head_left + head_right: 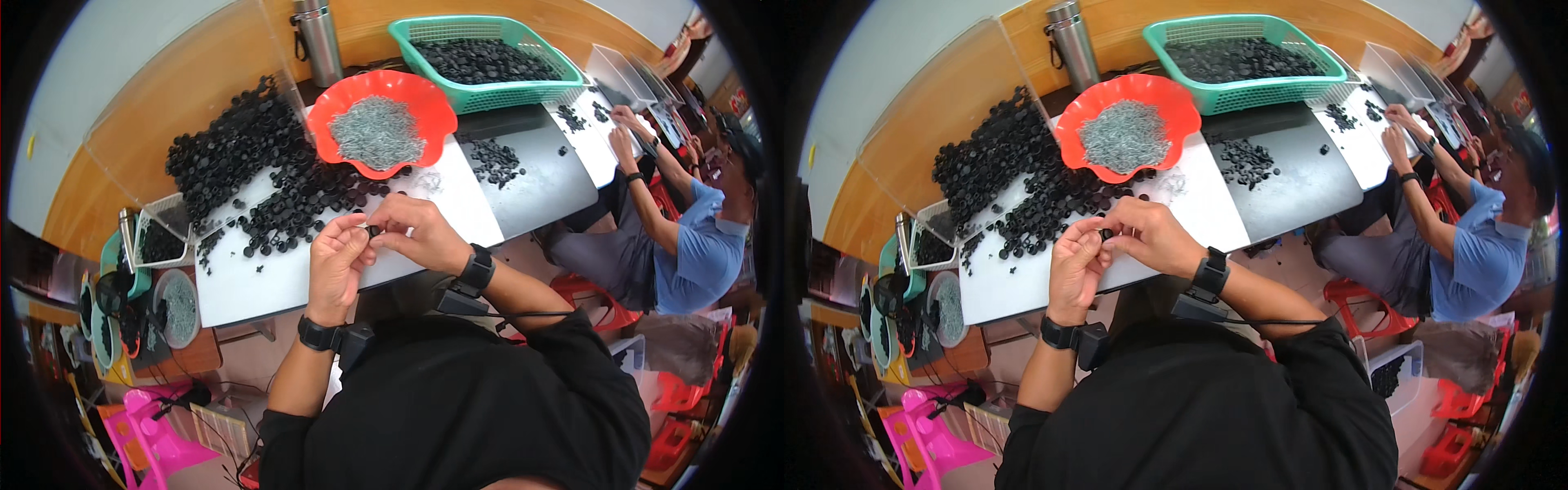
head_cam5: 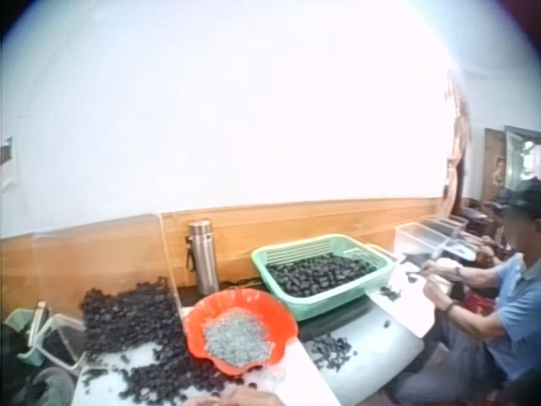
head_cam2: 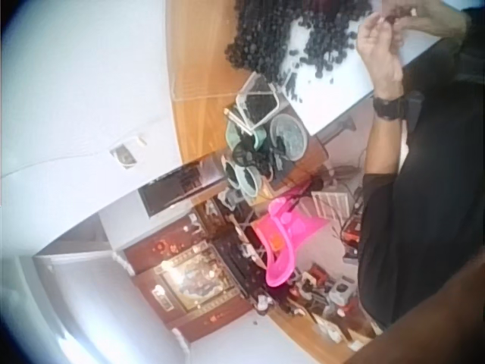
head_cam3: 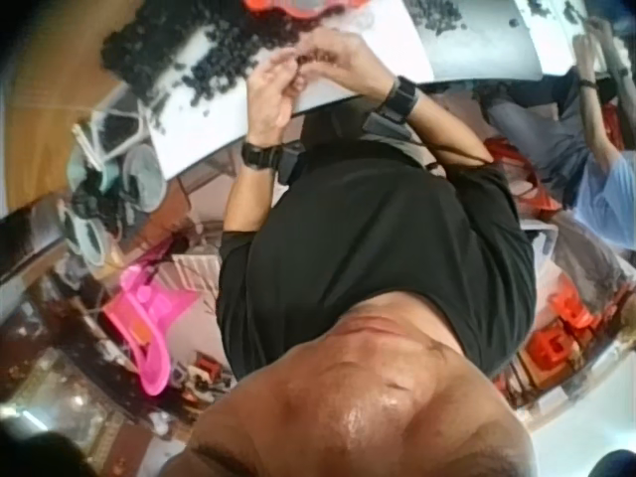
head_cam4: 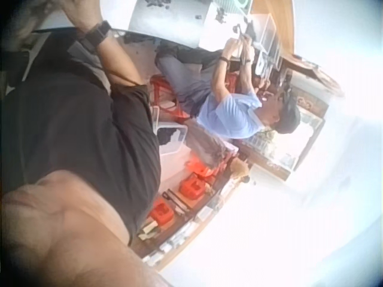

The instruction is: Assembling small black plastic components by hand by inserting pins into them.

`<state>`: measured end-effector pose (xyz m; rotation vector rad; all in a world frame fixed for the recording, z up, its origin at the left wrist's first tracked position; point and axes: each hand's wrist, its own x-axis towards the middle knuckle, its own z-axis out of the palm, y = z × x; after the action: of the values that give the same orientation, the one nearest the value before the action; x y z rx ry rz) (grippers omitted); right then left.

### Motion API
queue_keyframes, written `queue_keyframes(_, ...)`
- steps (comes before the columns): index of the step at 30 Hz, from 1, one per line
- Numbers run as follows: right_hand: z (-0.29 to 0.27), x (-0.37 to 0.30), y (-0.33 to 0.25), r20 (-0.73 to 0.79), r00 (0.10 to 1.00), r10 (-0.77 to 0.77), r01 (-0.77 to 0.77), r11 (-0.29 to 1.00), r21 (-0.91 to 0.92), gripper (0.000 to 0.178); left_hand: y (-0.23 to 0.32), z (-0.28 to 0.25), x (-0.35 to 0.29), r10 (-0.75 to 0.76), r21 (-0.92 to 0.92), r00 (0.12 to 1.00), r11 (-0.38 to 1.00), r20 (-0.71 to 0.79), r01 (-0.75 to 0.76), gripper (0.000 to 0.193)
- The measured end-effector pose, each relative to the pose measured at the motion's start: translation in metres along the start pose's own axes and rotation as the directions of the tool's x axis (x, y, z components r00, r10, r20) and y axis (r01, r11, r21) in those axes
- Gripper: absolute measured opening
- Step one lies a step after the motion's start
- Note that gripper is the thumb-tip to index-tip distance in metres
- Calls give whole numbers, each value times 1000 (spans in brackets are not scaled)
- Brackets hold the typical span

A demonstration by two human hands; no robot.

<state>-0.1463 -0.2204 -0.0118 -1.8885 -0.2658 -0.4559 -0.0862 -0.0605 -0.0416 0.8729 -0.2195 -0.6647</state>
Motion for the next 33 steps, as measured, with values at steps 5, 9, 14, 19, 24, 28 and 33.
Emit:
queue_keyframes(5, -48, 20, 1, 2, 992, -127, 125, 972, -198, 18, 0, 1, 1, 31, 50, 998, 998, 50, -34, 27)
queue_keyframes(9, -141, 66, -10, -313, 942, 119, -150, 986, -76, 14, -1, -3, 4, 62, -23, 993, 998, 98, -61, 24)
queue_keyframes(14, -231, 106, 25, -549, 835, 34, -122, 985, -124, 17, -1, -4, 7, 68, -34, 993, 997, 97, -65, 22)
queue_keyframes(19, -238, 109, 38, -579, 808, 108, -244, 956, -163, 13, -1, -6, 4, 72, -61, 994, 996, 85, -67, 22)
queue_keyframes(24, -237, 112, 50, -630, 771, 99, -297, 930, -218, 52, -3, -8, 1, 79, -102, 995, 992, 63, -72, 21)
queue_keyframes(28, -184, 71, 10, -552, 832, -55, 35, 998, -47, 35, -2, -6, -3, 139, -160, 987, 979, 83, -125, 20)
queue_keyframes(33, -88, 2, -15, 27, 966, 258, -258, 966, -1, 8, 9, -9, -19, 165, -157, 986, 975, 18, -160, 19)
